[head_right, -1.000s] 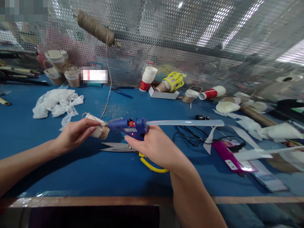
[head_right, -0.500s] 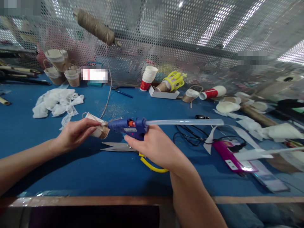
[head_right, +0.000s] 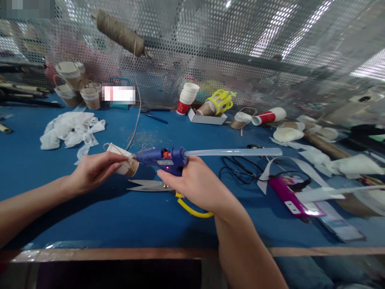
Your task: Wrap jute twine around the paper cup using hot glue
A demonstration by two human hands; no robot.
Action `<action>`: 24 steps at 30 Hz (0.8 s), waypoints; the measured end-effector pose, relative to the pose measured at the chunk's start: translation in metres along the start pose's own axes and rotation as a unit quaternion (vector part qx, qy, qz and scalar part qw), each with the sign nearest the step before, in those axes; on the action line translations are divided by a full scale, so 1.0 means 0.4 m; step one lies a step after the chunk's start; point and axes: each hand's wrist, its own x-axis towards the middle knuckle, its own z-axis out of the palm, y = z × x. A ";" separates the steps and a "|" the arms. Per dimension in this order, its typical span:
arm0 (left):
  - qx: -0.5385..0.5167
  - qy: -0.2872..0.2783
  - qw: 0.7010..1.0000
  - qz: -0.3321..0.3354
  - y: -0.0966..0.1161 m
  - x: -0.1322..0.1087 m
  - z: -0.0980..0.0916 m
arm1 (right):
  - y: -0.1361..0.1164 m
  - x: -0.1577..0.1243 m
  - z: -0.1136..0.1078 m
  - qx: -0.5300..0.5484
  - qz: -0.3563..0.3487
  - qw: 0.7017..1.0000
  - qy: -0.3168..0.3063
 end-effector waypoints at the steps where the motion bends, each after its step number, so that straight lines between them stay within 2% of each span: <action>1: 0.003 0.003 1.000 0.005 0.001 0.001 0.000 | 0.001 0.000 -0.001 -0.004 -0.003 1.000 0.000; 5: 0.017 0.013 0.999 0.033 0.000 0.004 0.001 | 0.000 -0.003 -0.006 0.002 -0.008 1.000 -0.006; 12: 0.045 0.000 0.996 0.079 -0.001 -0.002 -0.003 | -0.003 0.000 -0.014 0.028 0.027 0.999 -0.020; 20: 0.030 -0.023 0.995 0.094 0.003 -0.002 -0.007 | -0.004 0.003 -0.010 0.049 0.052 0.997 -0.017; 24: 0.028 -0.022 0.995 0.098 0.002 -0.002 -0.006 | -0.003 0.003 -0.008 0.044 0.043 0.998 -0.020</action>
